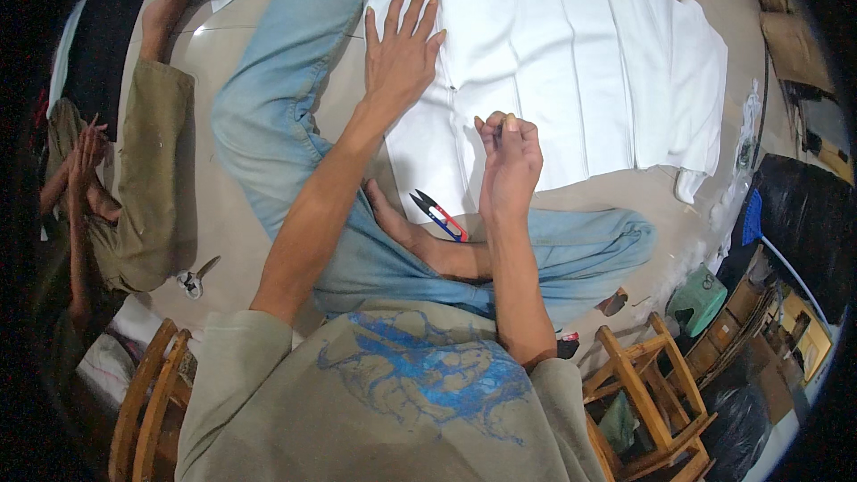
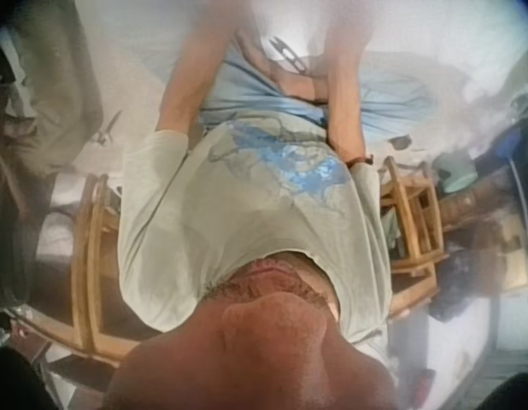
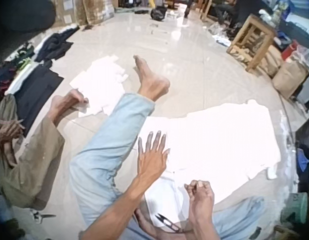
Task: The person sits on the floor and cuts a large white fabric sheet into strips using a utility knife. They fold the fabric, align the edges, and slice through the layers to create uniform pieces.
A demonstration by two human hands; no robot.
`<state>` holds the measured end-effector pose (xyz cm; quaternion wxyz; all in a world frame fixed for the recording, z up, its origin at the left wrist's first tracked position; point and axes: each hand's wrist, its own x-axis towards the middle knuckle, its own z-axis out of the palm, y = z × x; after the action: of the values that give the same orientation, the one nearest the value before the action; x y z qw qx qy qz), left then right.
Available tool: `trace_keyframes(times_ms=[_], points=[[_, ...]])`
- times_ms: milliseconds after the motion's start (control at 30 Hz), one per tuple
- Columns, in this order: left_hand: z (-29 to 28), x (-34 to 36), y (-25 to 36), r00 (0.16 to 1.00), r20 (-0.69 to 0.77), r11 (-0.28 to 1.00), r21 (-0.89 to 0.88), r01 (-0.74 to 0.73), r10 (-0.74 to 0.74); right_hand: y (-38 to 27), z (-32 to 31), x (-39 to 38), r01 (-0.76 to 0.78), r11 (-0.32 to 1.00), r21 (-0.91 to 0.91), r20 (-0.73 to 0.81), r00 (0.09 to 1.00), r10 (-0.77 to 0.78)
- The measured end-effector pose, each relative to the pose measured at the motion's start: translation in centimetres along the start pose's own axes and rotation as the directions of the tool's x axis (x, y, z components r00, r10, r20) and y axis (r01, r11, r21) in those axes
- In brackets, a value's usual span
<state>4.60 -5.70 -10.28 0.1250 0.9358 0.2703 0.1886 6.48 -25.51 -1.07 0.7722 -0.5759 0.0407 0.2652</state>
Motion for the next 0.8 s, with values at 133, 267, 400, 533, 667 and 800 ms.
trace_keyframes(times_ms=[133,267,400,533,667,800], points=[[0.3,0.0,-0.3,1.0,-0.009,0.999,0.045,0.004,-0.003,-1.8,-1.4,-2.4,0.069,0.994,-0.089,0.052,0.997,-0.065],[0.3,0.1,-0.1,1.0,0.014,0.999,0.049,0.005,-0.006,-4.1,-4.0,-5.9,0.079,0.988,-0.131,0.016,0.997,-0.078],[0.0,0.1,-0.3,1.0,0.009,0.999,-0.035,0.003,-0.002,-3.8,-4.8,-5.4,-0.006,0.997,-0.071,-0.079,0.997,0.001],[-4.1,0.2,0.1,0.975,-0.002,0.842,-0.505,-0.191,0.22,-4.2,-3.5,-2.5,-0.004,0.992,-0.125,-0.14,0.99,-0.014],[-5.9,-0.2,0.3,0.934,0.14,0.703,-0.696,-0.142,0.327,-6.1,-2.6,-0.2,0.072,0.971,-0.229,-0.074,0.993,-0.091],[-5.7,0.1,-0.1,0.919,0.191,0.689,-0.716,-0.11,0.345,-7.7,-1.9,1.6,0.115,0.959,-0.259,-0.006,0.993,-0.121]])
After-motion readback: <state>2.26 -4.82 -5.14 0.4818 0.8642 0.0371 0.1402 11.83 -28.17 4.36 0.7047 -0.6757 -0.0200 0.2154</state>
